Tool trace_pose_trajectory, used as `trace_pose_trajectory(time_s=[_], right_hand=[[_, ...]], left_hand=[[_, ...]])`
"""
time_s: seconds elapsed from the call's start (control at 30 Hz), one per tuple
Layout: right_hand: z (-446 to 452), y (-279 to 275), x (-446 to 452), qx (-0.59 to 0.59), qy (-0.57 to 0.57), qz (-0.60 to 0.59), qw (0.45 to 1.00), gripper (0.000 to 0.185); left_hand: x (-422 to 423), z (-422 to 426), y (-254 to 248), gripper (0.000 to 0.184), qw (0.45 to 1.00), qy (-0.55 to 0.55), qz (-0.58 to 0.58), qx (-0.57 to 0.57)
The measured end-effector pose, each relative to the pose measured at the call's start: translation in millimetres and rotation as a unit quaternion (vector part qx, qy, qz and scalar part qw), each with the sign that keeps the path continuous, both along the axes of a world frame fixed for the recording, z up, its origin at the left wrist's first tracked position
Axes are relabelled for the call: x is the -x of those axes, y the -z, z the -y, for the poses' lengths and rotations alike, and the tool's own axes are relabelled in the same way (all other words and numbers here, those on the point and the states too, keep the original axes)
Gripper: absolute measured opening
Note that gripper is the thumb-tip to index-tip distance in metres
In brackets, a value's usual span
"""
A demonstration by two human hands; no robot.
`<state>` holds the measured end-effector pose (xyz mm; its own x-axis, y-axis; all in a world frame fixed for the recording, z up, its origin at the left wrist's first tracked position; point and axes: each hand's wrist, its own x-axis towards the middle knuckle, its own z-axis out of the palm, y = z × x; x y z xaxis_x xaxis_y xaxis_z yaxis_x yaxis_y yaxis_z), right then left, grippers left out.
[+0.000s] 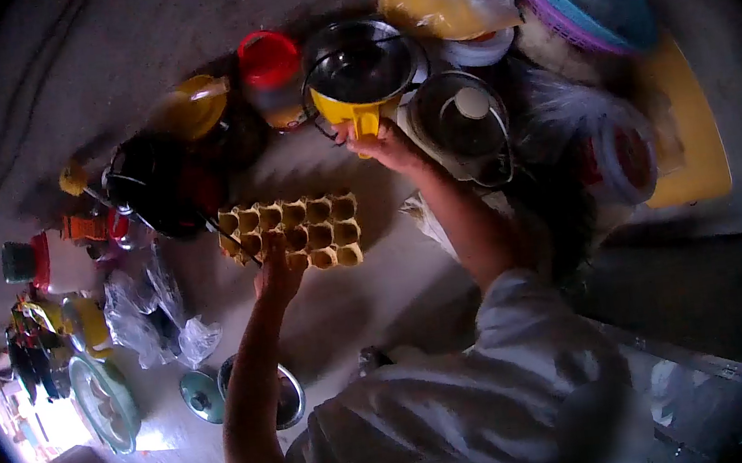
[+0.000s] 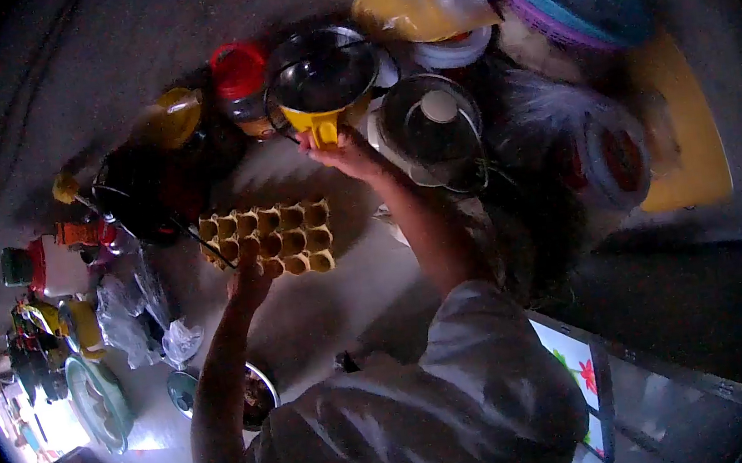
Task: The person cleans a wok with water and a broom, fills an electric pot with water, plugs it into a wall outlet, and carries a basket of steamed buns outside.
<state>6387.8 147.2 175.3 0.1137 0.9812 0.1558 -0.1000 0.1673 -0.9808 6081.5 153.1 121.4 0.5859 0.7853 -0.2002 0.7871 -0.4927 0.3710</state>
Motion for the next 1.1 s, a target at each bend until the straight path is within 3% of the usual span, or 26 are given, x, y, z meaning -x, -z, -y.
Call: trace_pose_trajectory(time_s=[0.03, 0.1, 0.13, 0.2, 0.27, 0.37, 0.43, 0.5, 0.53, 0.6, 0.63, 0.77, 0.83, 0.87, 0.9, 0.93, 1.0, 1.03, 1.1], right_hand=[[9, -5, 4, 0.015, -0.003, 0.013, 1.0, 0.02], [24, -4, 17, 0.01, -0.036, 0.005, 0.999, 0.024], [30, -2, 24, -0.026, -0.067, 0.043, 0.996, 0.023], [51, -26, 54, 0.043, -0.084, -0.008, 0.996, 0.028], [67, -20, 78, -0.061, -0.091, 0.164, 0.98, 0.03], [86, -18, 119, -0.176, -0.047, 0.266, 0.946, 0.033], [97, -16, 148, -0.202, -0.033, 0.283, 0.937, 0.03], [114, -29, 158, -0.198, -0.085, 0.331, 0.919, 0.019], [122, -29, 166, -0.201, -0.082, 0.329, 0.919, 0.019], [141, -27, 183, -0.21, -0.095, 0.336, 0.913, 0.038], [153, -51, 177, -0.14, -0.162, 0.343, 0.915, 0.033], [201, -50, 183, -0.255, -0.034, 0.249, 0.934, 0.025], [236, -49, 152, -0.23, -0.058, 0.256, 0.937, 0.028], [254, -32, 132, -0.175, 0.055, 0.278, 0.943, 0.03], [270, -16, 112, -0.117, 0.165, 0.294, 0.934, 0.032], [277, -16, 95, -0.011, 0.341, 0.361, 0.868, 0.033], [297, 1, 44, 0.039, 0.445, 0.518, 0.729, 0.031], [311, 18, 20, 0.055, 0.478, 0.564, 0.671, 0.031], [337, 92, -19, 0.136, 0.445, 0.671, 0.577, 0.026]], left_hand=[[-5, -3, -11, 0.055, 1.0, 0.005, 0.0, -0.004], [-22, -8, -43, 0.055, 0.972, -0.062, 0.17, 0.149], [-30, -2, -60, 0.055, 0.973, -0.059, 0.169, 0.147], [-46, 12, -90, 0.054, 0.824, -0.165, 0.455, 0.296], [-41, 24, -108, 0.053, 0.803, -0.144, 0.463, 0.346], [-30, 56, -131, 0.05, 0.763, -0.154, 0.477, 0.408], [-15, 78, -132, 0.047, 0.747, -0.184, 0.478, 0.423], [2, 95, -124, 0.039, 0.667, -0.268, 0.538, 0.44], [12, 100, -128, 0.039, 0.671, -0.266, 0.537, 0.437], [31, 114, -138, 0.033, 0.666, -0.277, 0.494, 0.485], [35, 124, -147, 0.032, 0.564, -0.333, 0.543, 0.525], [51, 137, -137, 0.03, 0.583, -0.291, 0.52, 0.553], [46, 149, -143, 0.026, 0.593, -0.325, 0.564, 0.474], [52, 152, -142, 0.026, 0.593, -0.32, 0.565, 0.476], [68, 156, -137, 0.024, 0.8, -0.256, 0.427, 0.335], [76, 163, -136, 0.024, 0.86, -0.213, 0.37, 0.279], [93, 175, -132, 0.023, 0.95, -0.133, 0.246, 0.14], [91, 183, -144, 0.022, 0.967, -0.1, 0.209, 0.108], [89, 194, -143, 0.021, 0.943, -0.136, 0.239, 0.187]])
